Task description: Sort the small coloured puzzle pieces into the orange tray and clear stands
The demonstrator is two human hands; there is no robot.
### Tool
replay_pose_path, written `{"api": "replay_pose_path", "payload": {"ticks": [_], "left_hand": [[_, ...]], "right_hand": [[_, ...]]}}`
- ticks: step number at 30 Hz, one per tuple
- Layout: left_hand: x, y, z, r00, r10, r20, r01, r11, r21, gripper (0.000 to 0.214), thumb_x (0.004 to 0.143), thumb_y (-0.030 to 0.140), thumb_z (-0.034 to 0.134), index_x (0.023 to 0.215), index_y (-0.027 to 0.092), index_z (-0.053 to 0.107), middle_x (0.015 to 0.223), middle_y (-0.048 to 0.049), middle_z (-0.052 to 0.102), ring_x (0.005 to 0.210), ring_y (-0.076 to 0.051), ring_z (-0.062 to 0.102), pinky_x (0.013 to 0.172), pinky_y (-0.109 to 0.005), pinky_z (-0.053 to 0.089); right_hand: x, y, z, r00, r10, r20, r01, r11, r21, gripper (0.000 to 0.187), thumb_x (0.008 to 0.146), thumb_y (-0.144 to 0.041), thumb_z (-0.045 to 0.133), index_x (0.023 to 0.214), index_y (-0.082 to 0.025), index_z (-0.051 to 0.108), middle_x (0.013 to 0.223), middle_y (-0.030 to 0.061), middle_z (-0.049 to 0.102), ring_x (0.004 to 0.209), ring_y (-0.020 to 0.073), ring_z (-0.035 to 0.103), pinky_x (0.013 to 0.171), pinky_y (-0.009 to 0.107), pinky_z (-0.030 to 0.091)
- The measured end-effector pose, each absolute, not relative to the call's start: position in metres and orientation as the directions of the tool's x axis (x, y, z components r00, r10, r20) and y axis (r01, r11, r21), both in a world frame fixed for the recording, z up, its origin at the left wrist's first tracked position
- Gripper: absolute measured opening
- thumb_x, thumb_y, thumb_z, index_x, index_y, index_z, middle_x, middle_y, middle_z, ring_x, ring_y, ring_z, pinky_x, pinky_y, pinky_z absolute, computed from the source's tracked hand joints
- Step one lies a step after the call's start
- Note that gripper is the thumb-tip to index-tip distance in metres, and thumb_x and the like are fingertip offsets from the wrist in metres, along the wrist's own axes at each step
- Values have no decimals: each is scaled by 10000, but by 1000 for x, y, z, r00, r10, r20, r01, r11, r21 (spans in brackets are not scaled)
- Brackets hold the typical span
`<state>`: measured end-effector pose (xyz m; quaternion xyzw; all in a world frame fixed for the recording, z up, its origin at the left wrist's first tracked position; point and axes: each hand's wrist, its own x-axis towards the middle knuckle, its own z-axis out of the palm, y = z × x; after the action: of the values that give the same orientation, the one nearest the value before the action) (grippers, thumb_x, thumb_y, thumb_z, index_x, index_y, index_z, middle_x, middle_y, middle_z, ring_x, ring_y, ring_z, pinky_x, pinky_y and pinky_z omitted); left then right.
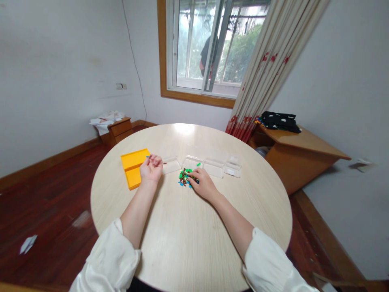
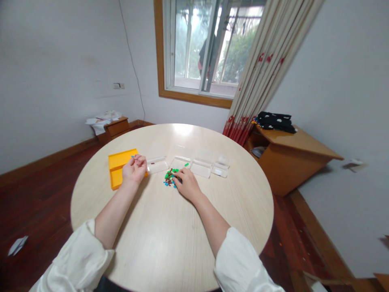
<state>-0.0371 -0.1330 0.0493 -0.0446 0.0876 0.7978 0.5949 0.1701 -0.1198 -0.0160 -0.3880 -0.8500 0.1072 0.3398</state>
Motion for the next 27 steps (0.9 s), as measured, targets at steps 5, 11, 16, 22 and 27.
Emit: {"api": "replay_pose_path", "payload": {"ticks": [5,11,16,22,27], "left_hand": [[-37,-135,49,-269,943,-194,-961,-250,116,372,985,352,186,736,162,388,559,49,337,423,-56,303,393,-149,304],[-23,-133,47,-146,971,-187,-960,-94,264,344,962,298,280,675,159,408,518,46,340,404,-53,296,385,-145,273],[-13,-130,44,-107,976,-188,-849,9,529,326,920,201,354,611,151,446,452,43,351,363,-51,279,363,-149,234],[-2,-129,31,-83,993,-83,-527,27,850,211,765,176,584,580,134,493,459,33,451,360,-32,309,365,-151,249],[5,-130,21,-4,999,-42,-329,38,944,298,700,254,658,517,150,448,445,47,427,373,-32,340,373,-155,265]], "right_hand": [[168,-118,-21,-463,734,497,600,672,-434,139,851,-196,597,950,-178,693,887,71,615,875,191,549,808,332,457],[168,-114,-24,-434,750,499,599,653,-462,81,828,-154,611,870,-179,676,873,63,635,872,187,559,802,323,453],[167,-115,-21,-426,765,483,599,639,-483,70,814,-128,611,819,-178,659,842,54,645,850,184,561,792,321,446],[166,-116,-19,-426,772,471,604,631,-487,86,825,-117,586,791,-170,645,814,51,637,822,180,550,767,308,435],[166,-117,-20,-424,760,493,606,642,-470,73,843,-166,597,856,-184,666,842,49,629,851,180,543,794,313,426]]}}
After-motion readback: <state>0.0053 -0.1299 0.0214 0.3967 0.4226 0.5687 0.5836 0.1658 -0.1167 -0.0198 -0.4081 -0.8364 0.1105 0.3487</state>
